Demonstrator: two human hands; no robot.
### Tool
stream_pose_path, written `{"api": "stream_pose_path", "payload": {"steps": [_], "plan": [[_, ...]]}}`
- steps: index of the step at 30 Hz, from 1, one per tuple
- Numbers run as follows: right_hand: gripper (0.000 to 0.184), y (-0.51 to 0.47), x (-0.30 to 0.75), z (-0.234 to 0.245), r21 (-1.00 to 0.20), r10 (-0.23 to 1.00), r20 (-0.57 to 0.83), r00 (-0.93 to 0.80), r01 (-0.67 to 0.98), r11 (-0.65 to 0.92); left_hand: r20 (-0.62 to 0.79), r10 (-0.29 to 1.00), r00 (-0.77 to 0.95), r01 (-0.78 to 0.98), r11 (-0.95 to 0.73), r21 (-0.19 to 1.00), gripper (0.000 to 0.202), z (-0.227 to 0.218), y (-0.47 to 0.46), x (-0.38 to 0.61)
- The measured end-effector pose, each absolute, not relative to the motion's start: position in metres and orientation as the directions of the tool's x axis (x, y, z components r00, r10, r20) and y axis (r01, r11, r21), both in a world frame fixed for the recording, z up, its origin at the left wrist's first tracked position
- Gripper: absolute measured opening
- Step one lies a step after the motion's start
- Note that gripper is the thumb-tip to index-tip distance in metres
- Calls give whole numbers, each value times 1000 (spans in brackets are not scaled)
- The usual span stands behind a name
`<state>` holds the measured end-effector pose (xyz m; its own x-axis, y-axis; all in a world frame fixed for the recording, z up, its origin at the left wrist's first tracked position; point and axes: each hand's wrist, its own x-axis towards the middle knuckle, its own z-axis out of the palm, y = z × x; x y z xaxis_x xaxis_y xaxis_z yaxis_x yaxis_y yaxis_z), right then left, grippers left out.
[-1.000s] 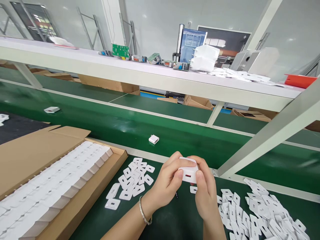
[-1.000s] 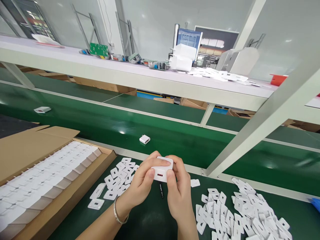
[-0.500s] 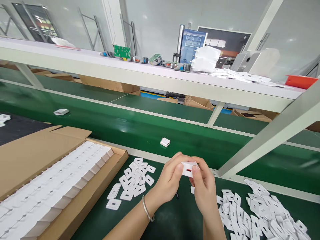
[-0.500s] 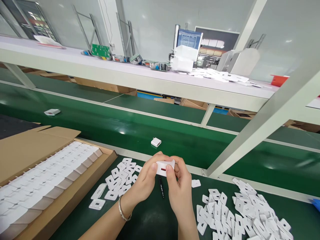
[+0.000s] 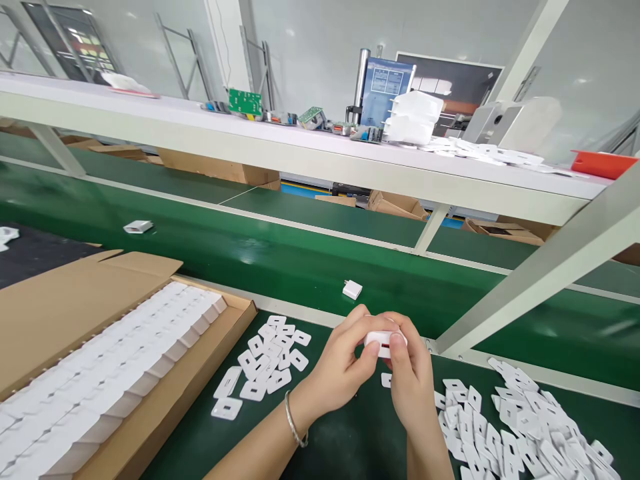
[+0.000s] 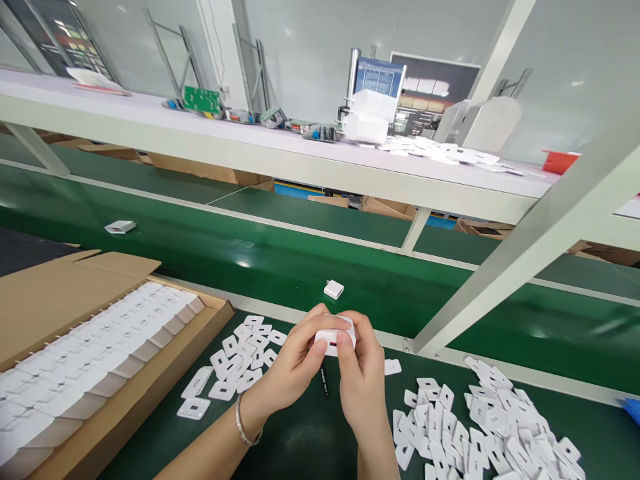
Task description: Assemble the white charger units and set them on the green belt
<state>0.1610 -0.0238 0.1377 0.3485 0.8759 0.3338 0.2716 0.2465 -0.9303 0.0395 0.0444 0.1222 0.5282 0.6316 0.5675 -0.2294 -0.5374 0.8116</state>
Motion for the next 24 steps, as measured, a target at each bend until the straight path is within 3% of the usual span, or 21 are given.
{"api": "stream_pose_path", "payload": {"steps": [6, 13, 16, 21, 24], "plan": [[32, -24, 163, 136, -879, 824, 455, 337, 316, 356, 622, 591, 514, -312, -546, 777, 36, 123, 43, 38], [38, -24, 165, 135, -867, 830, 455, 321, 371, 332, 618, 613, 493, -323, -531, 783, 36, 123, 43, 39], [44, -25, 163, 133, -861, 825, 460, 329, 393, 323, 661, 611, 436, -330, -574, 749, 34, 117, 44, 42], [37, -23, 161, 130, -836, 803, 498, 327, 427, 344, 740, 557, 377, -378, -637, 672, 36, 111, 48, 45], [41, -21, 160, 128, -816, 783, 536, 317, 433, 383, 678, 609, 412, -436, -521, 733, 32, 111, 50, 45]]}}
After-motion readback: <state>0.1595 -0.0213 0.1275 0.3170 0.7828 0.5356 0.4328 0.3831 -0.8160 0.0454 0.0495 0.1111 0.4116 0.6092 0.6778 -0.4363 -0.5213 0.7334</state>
